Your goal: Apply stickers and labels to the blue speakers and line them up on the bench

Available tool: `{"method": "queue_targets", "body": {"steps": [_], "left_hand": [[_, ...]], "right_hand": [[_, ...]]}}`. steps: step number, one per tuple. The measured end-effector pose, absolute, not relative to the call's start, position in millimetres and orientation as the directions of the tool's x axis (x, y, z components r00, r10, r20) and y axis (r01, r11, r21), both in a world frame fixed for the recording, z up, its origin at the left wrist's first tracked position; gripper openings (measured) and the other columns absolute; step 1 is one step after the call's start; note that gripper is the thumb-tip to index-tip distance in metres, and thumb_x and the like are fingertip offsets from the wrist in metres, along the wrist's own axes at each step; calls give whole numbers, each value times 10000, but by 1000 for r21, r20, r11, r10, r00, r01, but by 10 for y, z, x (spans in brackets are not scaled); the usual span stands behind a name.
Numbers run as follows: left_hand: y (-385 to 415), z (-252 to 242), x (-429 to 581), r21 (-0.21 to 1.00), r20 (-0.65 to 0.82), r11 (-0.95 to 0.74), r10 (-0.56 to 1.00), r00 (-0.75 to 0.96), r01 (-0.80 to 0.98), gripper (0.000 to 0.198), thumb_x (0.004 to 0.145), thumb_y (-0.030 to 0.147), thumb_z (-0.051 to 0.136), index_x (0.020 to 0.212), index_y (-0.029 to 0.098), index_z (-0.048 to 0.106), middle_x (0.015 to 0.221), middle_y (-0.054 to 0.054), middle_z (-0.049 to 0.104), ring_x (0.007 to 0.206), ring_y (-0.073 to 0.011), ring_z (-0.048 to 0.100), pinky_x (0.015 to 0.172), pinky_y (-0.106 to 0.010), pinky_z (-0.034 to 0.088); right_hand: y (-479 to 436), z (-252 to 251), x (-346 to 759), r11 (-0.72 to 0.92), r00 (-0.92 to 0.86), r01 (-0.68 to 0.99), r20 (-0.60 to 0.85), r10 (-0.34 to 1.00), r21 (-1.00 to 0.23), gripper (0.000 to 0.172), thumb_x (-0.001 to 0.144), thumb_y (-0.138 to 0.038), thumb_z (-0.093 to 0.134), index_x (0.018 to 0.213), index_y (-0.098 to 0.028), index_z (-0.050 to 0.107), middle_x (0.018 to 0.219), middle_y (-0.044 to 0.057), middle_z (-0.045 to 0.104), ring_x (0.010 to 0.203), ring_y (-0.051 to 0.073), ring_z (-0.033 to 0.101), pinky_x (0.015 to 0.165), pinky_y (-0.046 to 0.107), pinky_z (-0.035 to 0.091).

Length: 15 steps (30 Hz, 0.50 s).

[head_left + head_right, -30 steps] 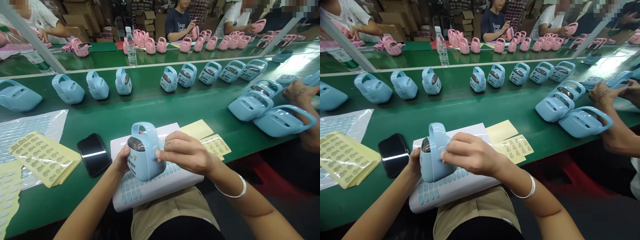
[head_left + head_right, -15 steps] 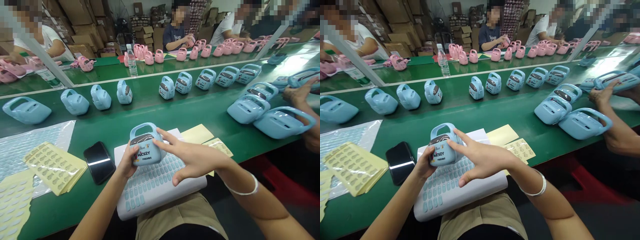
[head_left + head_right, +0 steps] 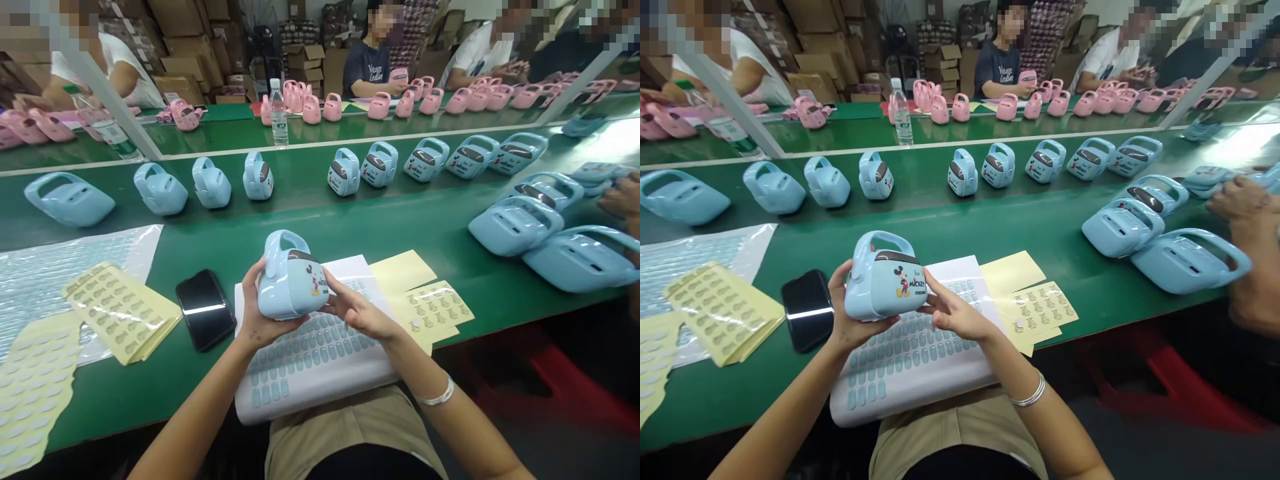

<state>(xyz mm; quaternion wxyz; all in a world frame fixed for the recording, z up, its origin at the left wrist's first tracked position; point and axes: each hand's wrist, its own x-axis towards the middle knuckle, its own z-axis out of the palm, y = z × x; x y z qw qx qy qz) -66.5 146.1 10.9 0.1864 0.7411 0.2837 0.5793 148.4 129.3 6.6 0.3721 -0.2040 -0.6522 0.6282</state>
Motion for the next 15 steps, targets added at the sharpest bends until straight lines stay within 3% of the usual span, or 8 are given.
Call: {"method": "queue_targets", "body": {"steps": [3, 5, 7, 9, 12, 15], "left_hand": [[1468, 147, -650, 513, 796, -837, 547, 257, 191, 1089, 528, 458, 846, 1419, 293, 243, 1322, -151, 426, 1198, -311, 488, 927, -471, 461], [1453, 163, -618, 430, 821, -874, 483, 304, 226, 1040, 550, 475, 826, 1409, 270, 277, 1298, -162, 429, 1187, -322, 483, 890, -471, 481], [1428, 165, -576, 335, 841, -900, 420, 342, 279, 937, 625, 463, 782, 1397, 247, 298, 1279, -177, 434, 1168, -316, 490, 861, -466, 496], [1398, 156, -534, 265, 858, -907, 377, 350, 329, 862, 672, 398, 758, 1383, 224, 303, 1268, -190, 430, 1174, -317, 486, 875, -483, 490], [1354, 140, -486, 210, 868, -908, 344, 358, 363, 799, 678, 296, 752, 1338, 212, 310, 1273, -204, 411, 1204, -330, 463, 906, -538, 465], [1322, 129, -463, 191, 867, -911, 331, 373, 366, 710, 698, 209, 721, 1285, 227, 322, 1287, -203, 400, 1217, -304, 446, 942, -561, 440]], "right_hand": [[1344, 285, 1705, 259, -759, 89, 103, 643, -962, 1023, 709, -773, 488, 1491, -187, 184, 1427, 218, 411, 1105, 223, 594, 905, 380, 504], [1344, 508, 1811, 412, -745, 232, 112, 658, -881, 965, 689, -774, 494, 1414, -150, 369, 1299, 198, 547, 987, 208, 637, 845, 370, 530], [1296, 709, 1799, 555, -608, 287, 299, 735, -781, 780, 716, -714, 541, 1255, -151, 530, 1108, 139, 651, 872, 179, 646, 754, 334, 546], [1223, 828, 1677, 699, -381, 344, 587, 714, -627, 493, 768, -576, 624, 1055, -175, 605, 939, 73, 667, 797, 152, 630, 689, 298, 537], [1145, 835, 1435, 812, -206, 503, 871, 446, -297, 155, 803, -321, 696, 843, -201, 606, 770, 10, 626, 715, 127, 593, 629, 268, 504], [1143, 743, 1301, 809, -277, 587, 930, 240, -33, 105, 780, -198, 719, 771, -209, 614, 702, -15, 611, 634, 108, 546, 565, 259, 463]]}}
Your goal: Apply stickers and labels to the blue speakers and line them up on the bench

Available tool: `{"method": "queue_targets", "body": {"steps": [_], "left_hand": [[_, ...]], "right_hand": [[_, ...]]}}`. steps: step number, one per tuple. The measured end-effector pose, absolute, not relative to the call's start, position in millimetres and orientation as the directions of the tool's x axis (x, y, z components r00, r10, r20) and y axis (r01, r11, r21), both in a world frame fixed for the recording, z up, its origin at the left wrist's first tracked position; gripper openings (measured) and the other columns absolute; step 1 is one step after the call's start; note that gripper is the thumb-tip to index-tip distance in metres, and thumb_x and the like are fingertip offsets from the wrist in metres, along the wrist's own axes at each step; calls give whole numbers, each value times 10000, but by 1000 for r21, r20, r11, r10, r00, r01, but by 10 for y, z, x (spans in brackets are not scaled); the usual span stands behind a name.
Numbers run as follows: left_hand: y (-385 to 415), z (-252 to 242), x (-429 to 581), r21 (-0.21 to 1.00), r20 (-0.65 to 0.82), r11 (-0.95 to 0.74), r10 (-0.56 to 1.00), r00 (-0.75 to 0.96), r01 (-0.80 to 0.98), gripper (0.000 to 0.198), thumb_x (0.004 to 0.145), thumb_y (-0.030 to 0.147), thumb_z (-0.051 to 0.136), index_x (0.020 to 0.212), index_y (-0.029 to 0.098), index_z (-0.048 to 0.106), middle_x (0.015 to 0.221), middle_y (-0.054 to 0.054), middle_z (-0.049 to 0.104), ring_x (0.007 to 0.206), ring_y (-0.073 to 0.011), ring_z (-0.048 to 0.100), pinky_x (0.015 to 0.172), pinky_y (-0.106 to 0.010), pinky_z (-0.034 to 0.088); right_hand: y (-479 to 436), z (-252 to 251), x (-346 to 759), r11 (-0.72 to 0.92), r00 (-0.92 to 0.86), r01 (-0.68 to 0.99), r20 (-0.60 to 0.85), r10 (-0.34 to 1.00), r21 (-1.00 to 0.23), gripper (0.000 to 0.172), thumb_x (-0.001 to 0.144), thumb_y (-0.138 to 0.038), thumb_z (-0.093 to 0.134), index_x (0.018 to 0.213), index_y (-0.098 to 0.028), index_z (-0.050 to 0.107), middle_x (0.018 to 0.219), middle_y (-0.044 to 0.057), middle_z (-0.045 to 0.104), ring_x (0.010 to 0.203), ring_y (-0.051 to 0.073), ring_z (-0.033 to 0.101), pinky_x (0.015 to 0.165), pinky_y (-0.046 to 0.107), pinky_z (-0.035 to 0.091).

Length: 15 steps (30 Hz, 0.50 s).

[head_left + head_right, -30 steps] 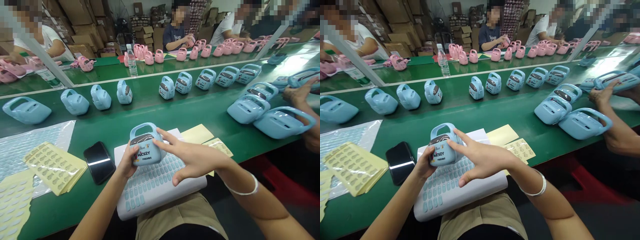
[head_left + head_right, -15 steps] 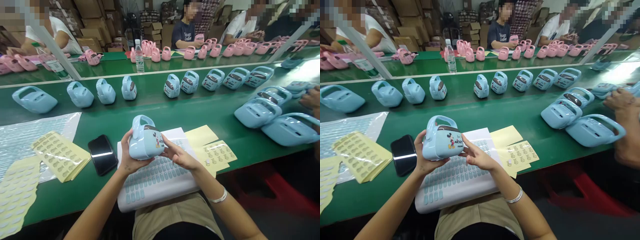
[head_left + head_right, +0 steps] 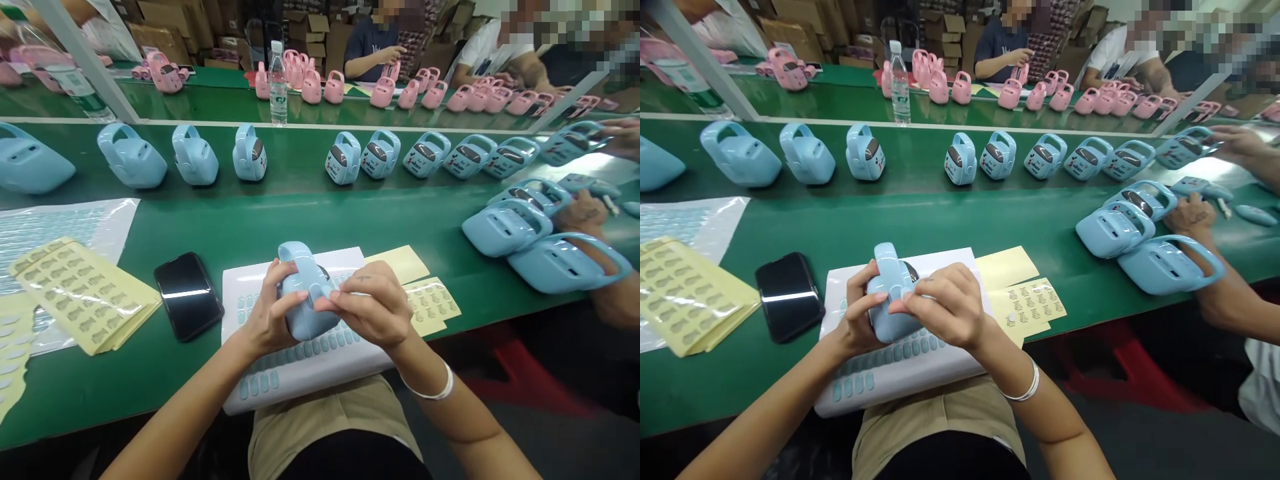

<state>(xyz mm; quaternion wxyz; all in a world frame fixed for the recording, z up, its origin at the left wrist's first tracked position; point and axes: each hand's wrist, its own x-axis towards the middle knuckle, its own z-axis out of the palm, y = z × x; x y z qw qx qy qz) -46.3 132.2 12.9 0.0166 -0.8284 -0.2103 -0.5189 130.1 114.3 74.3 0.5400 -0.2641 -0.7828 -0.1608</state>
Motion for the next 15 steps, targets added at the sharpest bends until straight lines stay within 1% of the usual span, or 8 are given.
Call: {"method": "queue_targets", "body": {"steps": [2, 6, 9, 13, 15], "left_hand": [[1313, 122, -457, 189, 868, -913, 327, 374, 361, 675, 701, 157, 694, 1265, 220, 327, 1289, -205, 397, 1225, -291, 438, 967, -563, 424], [1317, 113, -455, 181, 879, -921, 309, 363, 345, 588, 729, 173, 667, 1223, 229, 354, 1312, -200, 382, 1227, -289, 437, 977, -568, 416], [1312, 125, -451, 180, 877, -924, 306, 371, 337, 568, 735, 184, 675, 1204, 215, 356, 1297, -202, 389, 1210, -289, 451, 974, -562, 424], [1292, 145, -443, 193, 865, -922, 321, 386, 336, 533, 759, 166, 652, 1189, 221, 342, 1280, -212, 394, 1188, -293, 458, 935, -588, 436], [1289, 144, -441, 196, 866, -921, 323, 381, 335, 540, 748, 148, 655, 1184, 219, 343, 1277, -214, 393, 1185, -292, 458, 934, -586, 439]], "right_hand": [[1156, 696, 1285, 798, -317, 600, 934, 166, 61, 116, 760, -171, 733, 735, -208, 626, 694, -19, 611, 629, 105, 534, 543, 258, 445], [1143, 683, 1312, 807, -353, 579, 929, 114, 121, 135, 752, -139, 734, 670, -181, 636, 695, -13, 600, 620, 92, 528, 510, 249, 430], [1121, 687, 1318, 818, -393, 557, 913, 108, 143, 141, 735, -107, 740, 650, -165, 643, 710, -2, 603, 619, 93, 537, 501, 249, 433], [1131, 648, 1313, 823, -372, 556, 920, 121, 117, 167, 747, -117, 732, 634, -196, 638, 707, -14, 613, 627, 97, 542, 513, 253, 430], [1146, 624, 1312, 826, -367, 553, 922, 125, 108, 161, 746, -125, 735, 640, -199, 640, 697, -17, 616, 628, 98, 544, 515, 253, 428]]}}
